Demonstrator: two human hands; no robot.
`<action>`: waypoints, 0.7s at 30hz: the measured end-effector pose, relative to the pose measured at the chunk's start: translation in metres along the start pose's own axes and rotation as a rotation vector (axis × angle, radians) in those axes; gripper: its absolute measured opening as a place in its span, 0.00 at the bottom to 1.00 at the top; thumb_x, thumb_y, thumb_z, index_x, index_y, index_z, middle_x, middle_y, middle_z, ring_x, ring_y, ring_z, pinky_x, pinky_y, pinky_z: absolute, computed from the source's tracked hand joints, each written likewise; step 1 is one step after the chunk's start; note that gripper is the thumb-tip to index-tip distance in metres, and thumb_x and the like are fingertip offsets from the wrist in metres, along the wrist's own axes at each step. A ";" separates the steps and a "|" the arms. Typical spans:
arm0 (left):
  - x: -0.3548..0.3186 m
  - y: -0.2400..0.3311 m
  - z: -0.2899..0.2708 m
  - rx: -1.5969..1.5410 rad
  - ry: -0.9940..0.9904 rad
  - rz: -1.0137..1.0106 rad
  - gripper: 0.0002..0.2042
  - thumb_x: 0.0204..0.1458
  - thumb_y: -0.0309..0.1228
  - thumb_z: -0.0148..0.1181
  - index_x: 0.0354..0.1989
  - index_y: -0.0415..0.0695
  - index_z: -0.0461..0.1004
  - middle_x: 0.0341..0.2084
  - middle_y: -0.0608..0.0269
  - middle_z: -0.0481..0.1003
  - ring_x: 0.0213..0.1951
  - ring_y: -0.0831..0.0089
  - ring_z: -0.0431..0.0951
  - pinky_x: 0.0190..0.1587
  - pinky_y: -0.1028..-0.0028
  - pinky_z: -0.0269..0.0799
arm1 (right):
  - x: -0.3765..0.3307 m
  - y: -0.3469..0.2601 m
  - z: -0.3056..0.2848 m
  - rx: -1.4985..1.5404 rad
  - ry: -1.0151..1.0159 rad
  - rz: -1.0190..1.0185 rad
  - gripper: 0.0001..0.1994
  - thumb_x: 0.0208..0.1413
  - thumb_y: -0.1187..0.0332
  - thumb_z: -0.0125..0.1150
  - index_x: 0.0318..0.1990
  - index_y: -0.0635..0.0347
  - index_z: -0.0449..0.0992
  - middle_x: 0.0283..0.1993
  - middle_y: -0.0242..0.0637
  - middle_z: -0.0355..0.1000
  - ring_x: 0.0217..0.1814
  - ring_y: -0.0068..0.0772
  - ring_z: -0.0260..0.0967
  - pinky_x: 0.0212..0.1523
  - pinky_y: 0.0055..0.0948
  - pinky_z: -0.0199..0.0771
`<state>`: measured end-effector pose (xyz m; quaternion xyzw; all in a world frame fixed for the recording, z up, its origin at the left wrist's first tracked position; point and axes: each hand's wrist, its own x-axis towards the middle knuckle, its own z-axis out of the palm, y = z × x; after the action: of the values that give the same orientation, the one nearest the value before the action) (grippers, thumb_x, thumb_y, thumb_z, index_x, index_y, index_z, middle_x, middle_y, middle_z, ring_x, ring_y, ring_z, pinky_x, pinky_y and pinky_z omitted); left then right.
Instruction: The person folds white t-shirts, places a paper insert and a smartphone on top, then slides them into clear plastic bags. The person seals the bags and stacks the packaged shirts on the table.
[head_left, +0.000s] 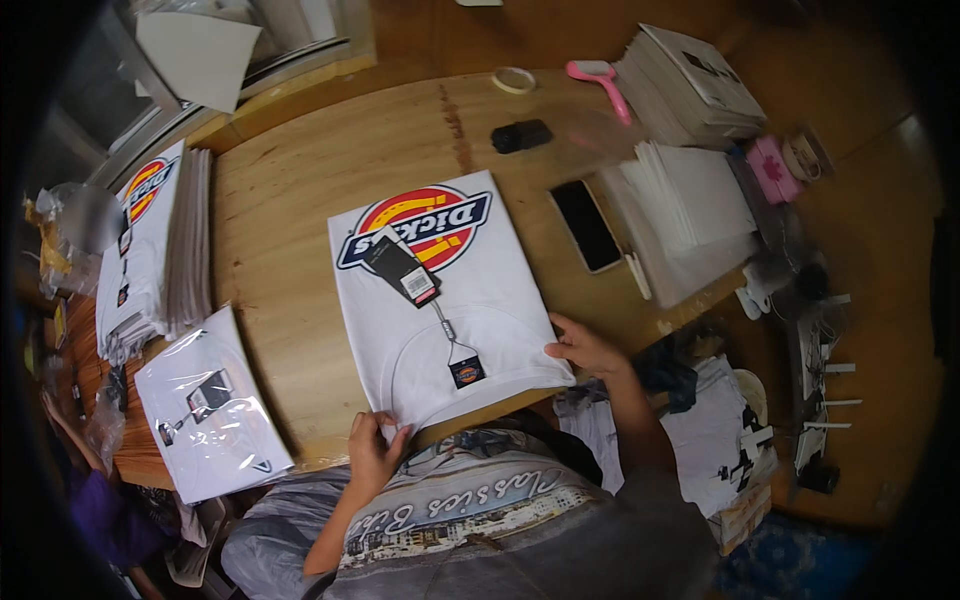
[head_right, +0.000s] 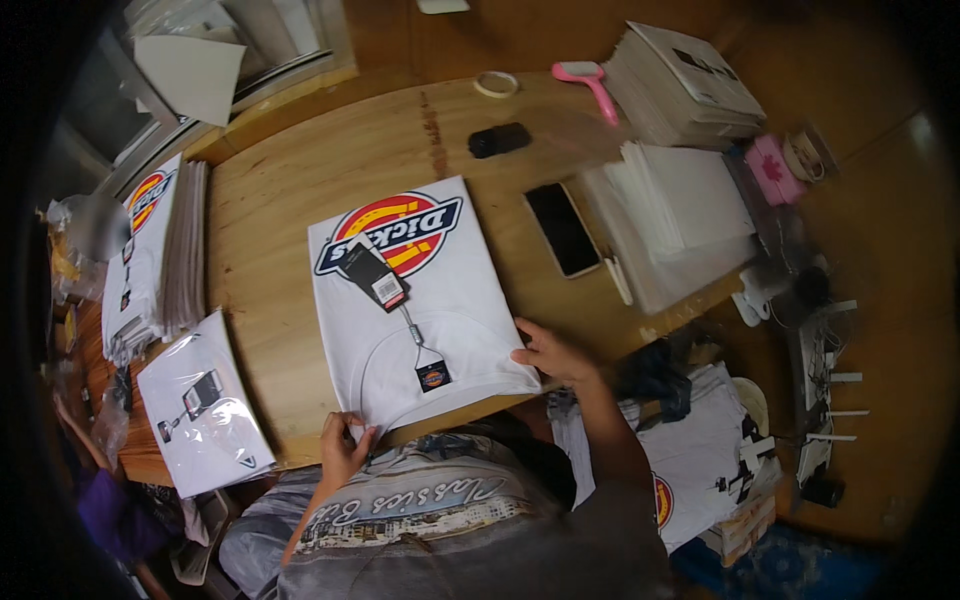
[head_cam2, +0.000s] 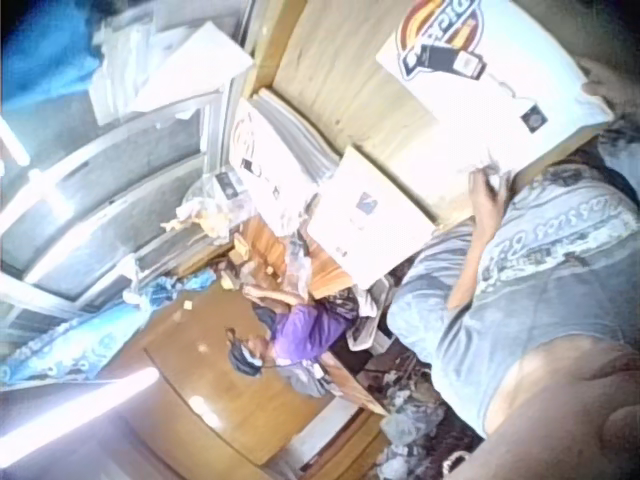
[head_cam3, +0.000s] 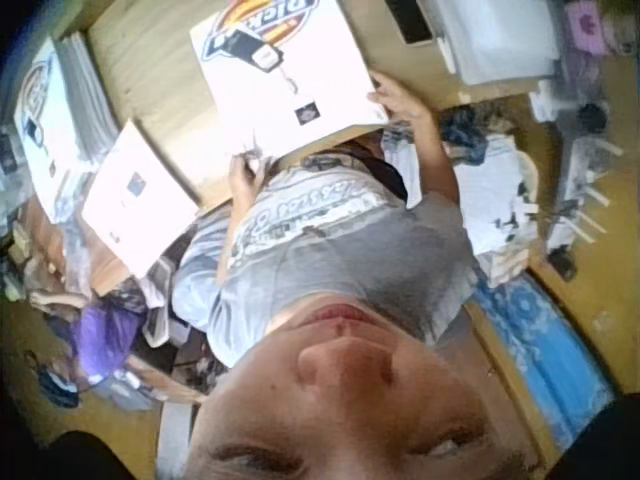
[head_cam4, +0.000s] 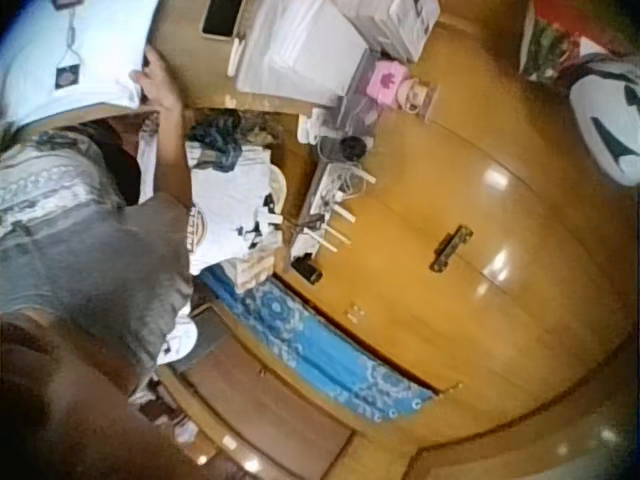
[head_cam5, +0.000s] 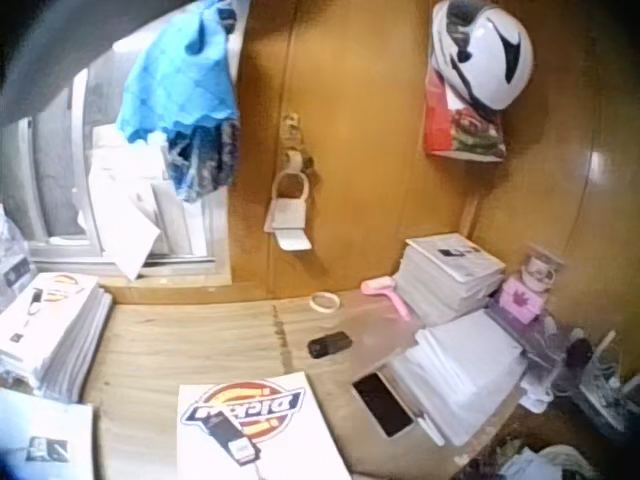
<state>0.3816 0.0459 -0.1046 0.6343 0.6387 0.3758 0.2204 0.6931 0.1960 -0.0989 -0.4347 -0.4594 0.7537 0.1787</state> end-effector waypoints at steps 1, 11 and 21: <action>-0.001 0.006 0.001 0.072 -0.115 -0.109 0.14 0.36 0.27 0.62 0.29 0.40 0.63 0.15 0.57 0.65 0.18 0.61 0.66 0.22 0.71 0.61 | -0.007 0.001 -0.011 -0.100 0.063 0.030 0.23 0.47 0.74 0.52 0.52 0.64 0.55 0.40 0.38 0.66 0.37 0.23 0.65 0.37 0.20 0.65; 0.094 -0.001 0.015 0.345 0.177 -0.248 0.12 0.44 0.35 0.55 0.32 0.40 0.64 0.10 0.55 0.67 0.15 0.60 0.69 0.18 0.67 0.62 | -0.015 -0.066 -0.259 -0.933 1.365 -0.384 0.11 0.45 0.64 0.57 0.31 0.63 0.74 0.29 0.40 0.72 0.30 0.32 0.68 0.33 0.25 0.66; 0.177 0.009 0.082 0.353 0.240 -0.271 0.35 0.30 0.39 0.66 0.48 0.39 0.56 0.38 0.45 0.64 0.39 0.50 0.65 0.39 0.63 0.63 | 0.011 -0.073 -0.298 -0.656 1.004 -0.164 0.14 0.36 0.64 0.66 0.28 0.67 0.74 0.24 0.33 0.68 0.26 0.22 0.62 0.30 0.18 0.62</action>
<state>0.4322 0.2341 -0.1147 0.5223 0.7952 0.2981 0.0775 0.9218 0.4005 -0.1018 -0.7329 -0.5592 0.2591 0.2880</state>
